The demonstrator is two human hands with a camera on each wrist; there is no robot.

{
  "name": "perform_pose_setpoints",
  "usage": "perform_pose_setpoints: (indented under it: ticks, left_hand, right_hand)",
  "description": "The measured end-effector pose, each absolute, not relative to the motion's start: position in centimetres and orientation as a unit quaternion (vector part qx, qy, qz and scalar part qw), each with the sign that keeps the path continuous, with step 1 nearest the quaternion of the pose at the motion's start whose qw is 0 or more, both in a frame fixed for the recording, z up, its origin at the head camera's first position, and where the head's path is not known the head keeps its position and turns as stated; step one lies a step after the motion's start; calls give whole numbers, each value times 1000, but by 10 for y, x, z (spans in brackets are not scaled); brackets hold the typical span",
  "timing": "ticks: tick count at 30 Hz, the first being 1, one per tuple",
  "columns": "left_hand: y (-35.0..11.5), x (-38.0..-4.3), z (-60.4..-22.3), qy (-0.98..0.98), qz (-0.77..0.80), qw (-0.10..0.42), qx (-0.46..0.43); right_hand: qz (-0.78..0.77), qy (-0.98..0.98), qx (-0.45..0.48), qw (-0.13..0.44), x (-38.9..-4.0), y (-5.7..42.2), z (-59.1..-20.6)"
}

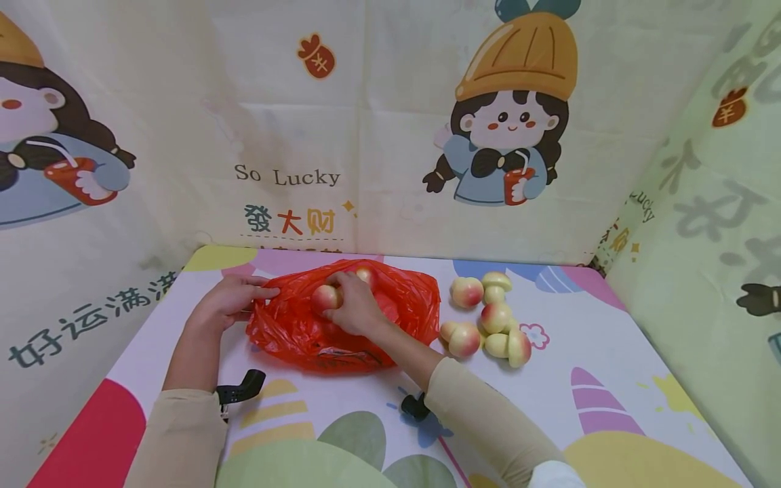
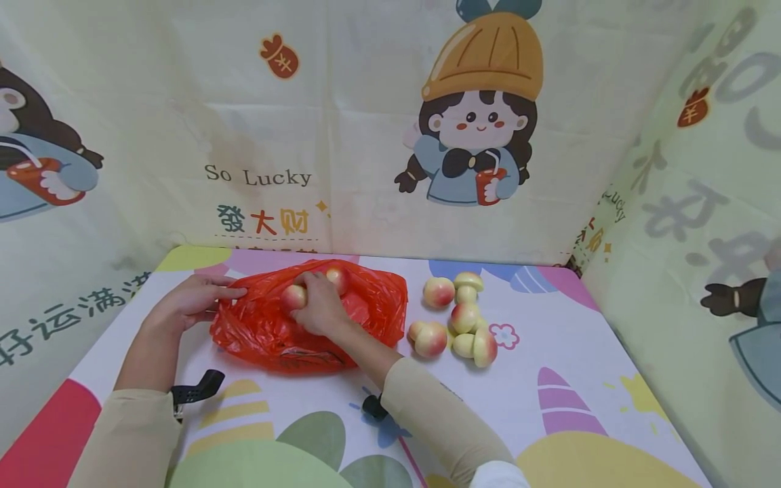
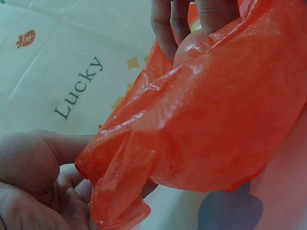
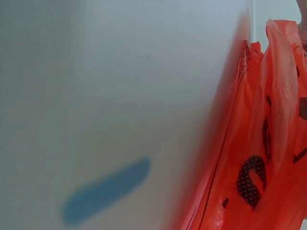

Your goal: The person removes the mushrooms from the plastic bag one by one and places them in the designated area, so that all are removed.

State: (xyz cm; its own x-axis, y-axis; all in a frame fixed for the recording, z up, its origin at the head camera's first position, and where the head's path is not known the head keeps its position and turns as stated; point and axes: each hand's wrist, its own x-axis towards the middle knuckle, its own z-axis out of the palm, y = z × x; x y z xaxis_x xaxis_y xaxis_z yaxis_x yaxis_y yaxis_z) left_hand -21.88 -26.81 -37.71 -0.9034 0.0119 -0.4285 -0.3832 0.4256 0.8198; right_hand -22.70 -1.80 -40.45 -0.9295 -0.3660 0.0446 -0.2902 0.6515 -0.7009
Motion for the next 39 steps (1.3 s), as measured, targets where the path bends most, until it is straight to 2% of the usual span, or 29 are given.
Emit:
perform_pose_setpoints:
  ticks: [17,39]
  left_hand:
    - [-265,-220,-378,824,522,190,-111]
    - [-270,-219,-381,823,525,188,-103]
  right_hand:
    - [-407,890,-198,53,-224,-6,-406]
    - [-408,888,-202,57,-203,11,-385]
